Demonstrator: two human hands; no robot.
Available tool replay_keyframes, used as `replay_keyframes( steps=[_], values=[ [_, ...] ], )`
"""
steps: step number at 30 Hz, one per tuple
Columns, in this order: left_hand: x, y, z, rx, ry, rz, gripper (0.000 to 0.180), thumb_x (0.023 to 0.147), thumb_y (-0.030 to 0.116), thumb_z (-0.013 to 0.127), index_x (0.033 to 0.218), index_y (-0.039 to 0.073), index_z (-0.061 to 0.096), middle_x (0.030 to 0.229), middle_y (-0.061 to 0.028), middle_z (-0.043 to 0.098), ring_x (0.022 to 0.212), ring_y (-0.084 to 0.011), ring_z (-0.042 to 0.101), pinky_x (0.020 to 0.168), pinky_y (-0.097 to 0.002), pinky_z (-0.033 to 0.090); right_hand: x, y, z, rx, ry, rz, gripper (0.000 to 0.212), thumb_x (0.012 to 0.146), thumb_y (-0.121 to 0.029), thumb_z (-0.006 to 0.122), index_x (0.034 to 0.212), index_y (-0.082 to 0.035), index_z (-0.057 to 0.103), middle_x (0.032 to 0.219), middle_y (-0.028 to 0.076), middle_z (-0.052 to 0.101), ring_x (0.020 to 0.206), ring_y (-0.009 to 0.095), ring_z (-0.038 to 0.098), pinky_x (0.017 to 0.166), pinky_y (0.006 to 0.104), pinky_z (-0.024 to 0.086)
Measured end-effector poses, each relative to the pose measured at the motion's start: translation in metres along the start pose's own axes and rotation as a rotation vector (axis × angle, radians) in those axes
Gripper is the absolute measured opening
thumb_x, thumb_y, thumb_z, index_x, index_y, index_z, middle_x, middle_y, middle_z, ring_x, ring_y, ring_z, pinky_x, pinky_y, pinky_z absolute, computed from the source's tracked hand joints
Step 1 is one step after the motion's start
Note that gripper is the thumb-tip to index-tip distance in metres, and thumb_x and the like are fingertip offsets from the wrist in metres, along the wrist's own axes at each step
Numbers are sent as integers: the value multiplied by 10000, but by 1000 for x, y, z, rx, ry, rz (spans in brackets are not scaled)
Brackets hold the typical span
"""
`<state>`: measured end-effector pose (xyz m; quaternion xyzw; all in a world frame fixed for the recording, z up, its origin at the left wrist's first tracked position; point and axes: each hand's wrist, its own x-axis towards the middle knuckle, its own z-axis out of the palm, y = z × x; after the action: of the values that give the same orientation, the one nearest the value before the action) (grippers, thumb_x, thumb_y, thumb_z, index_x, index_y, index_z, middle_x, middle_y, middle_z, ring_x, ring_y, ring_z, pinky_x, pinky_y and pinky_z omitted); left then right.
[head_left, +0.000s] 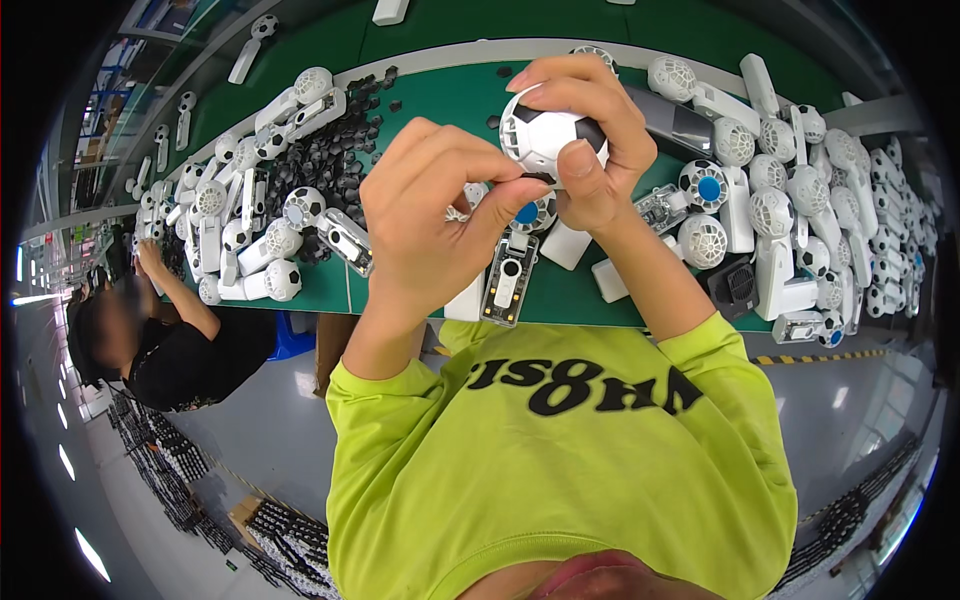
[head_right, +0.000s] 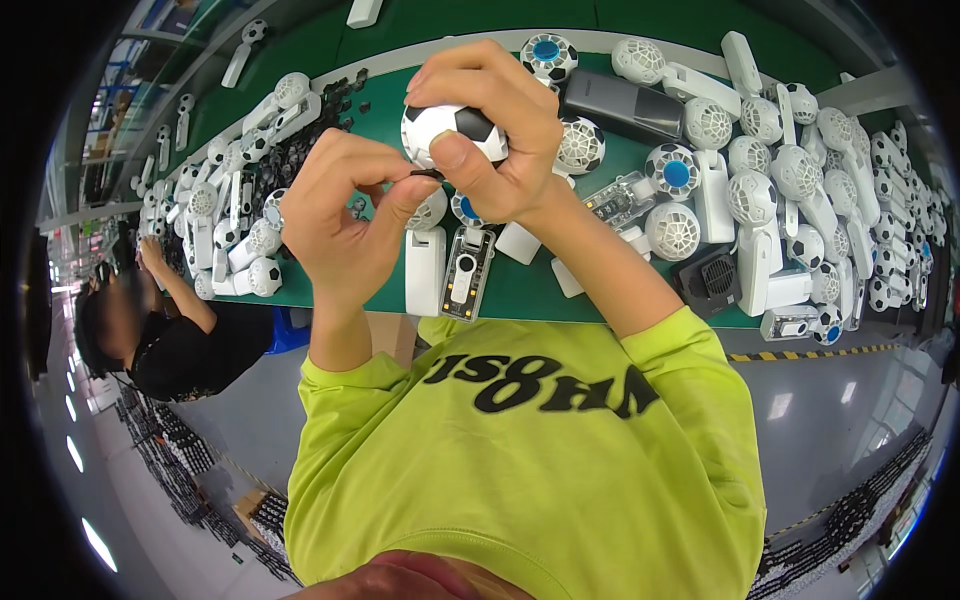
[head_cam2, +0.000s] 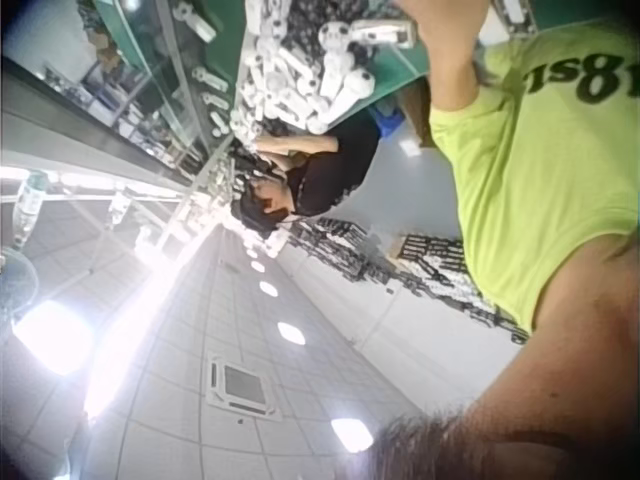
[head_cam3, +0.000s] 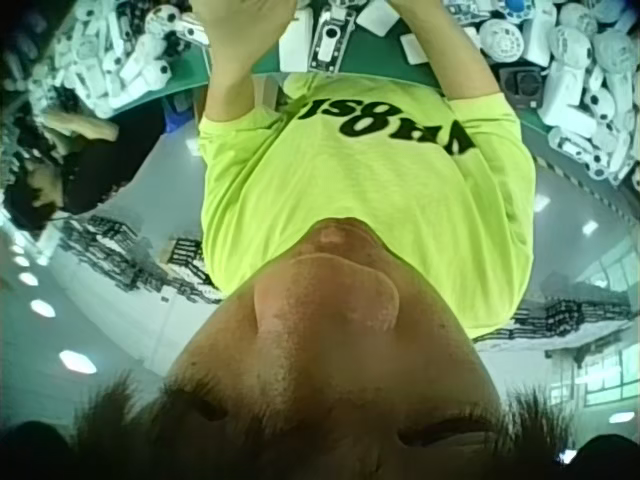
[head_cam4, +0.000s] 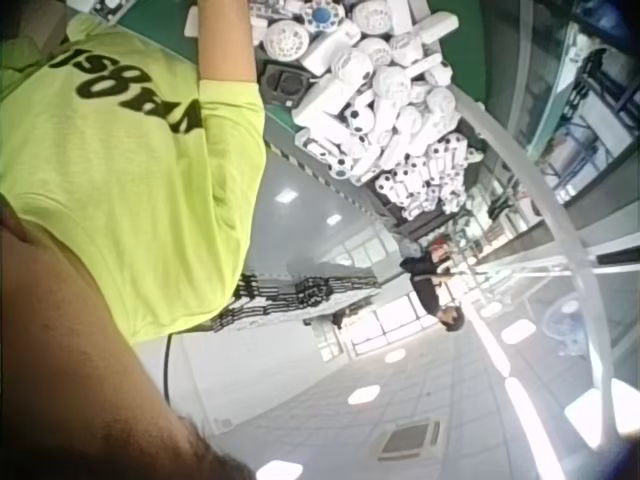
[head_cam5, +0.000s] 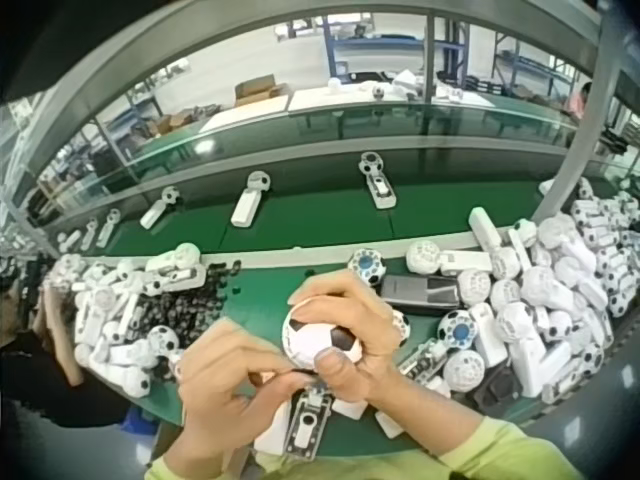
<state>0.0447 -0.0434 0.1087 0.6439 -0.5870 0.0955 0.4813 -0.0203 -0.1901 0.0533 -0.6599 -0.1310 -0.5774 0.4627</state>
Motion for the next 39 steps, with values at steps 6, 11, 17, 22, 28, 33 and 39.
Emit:
replay_keyframes(
  steps=[6, 11, 17, 22, 28, 33, 39],
  values=[
    [-3, 5, -11, -252, -90, -339, 164, 735, 62, 819, 772, 30, 662, 672, -14, 632, 570, -76, 528, 470, -197, 363, -3, -6, 1, -46, -53, -6, 465, 902, -413, 563, 973, 39, 647, 950, 208, 646, 794, 244, 627, 669, 327, 500],
    [-11, -8, -11, -301, -96, -450, 127, 783, 66, 791, 799, 20, 674, 682, 1, 637, 582, -45, 535, 504, -188, 390, -3, 3, 7, -22, -53, -24, 371, 756, -290, 721, 964, 9, 653, 936, 169, 644, 747, 228, 630, 639, 297, 501],
    [-37, -71, -59, -149, 87, -653, 136, 858, 122, 731, 875, -7, 691, 712, -15, 656, 653, -74, 578, 611, -221, 459, -18, 8, 8, 4, -65, 45, 296, 797, -143, 709, 1017, 31, 614, 1017, 218, 643, 880, 243, 625, 790, 331, 507],
    [-92, -116, -89, 392, -337, -570, 180, 803, 141, 748, 890, -11, 705, 768, -87, 700, 685, -191, 649, 652, -297, 499, -24, 48, 20, 353, 181, 127, 347, 790, -154, 728, 1061, 15, 592, 1010, 172, 648, 879, 212, 622, 806, 329, 508],
    [-97, -132, -79, 469, -509, -544, 209, 767, 143, 762, 895, -11, 702, 815, -124, 702, 699, -241, 645, 676, -330, 504, -23, 38, 4, 148, 63, 389, 234, 849, -90, 647, 1046, 25, 593, 1015, 169, 662, 853, 202, 635, 801, 334, 517],
    [-95, -136, -70, 408, -558, -525, 203, 734, 121, 795, 873, -4, 716, 764, -104, 695, 663, -224, 640, 622, -313, 498, -21, 35, 1, 284, 160, 502, 230, 864, -101, 646, 1051, 22, 597, 991, 162, 665, 793, 192, 639, 749, 343, 534],
    [-68, -104, -52, -39, -129, -591, 166, 731, 21, 788, 880, -12, 722, 715, -81, 673, 617, -159, 618, 531, -249, 463, 7, 18, 0, 425, 481, 815, 242, 926, -255, 609, 989, -21, 601, 920, 129, 655, 719, 213, 638, 613, 347, 534]
  ],
)
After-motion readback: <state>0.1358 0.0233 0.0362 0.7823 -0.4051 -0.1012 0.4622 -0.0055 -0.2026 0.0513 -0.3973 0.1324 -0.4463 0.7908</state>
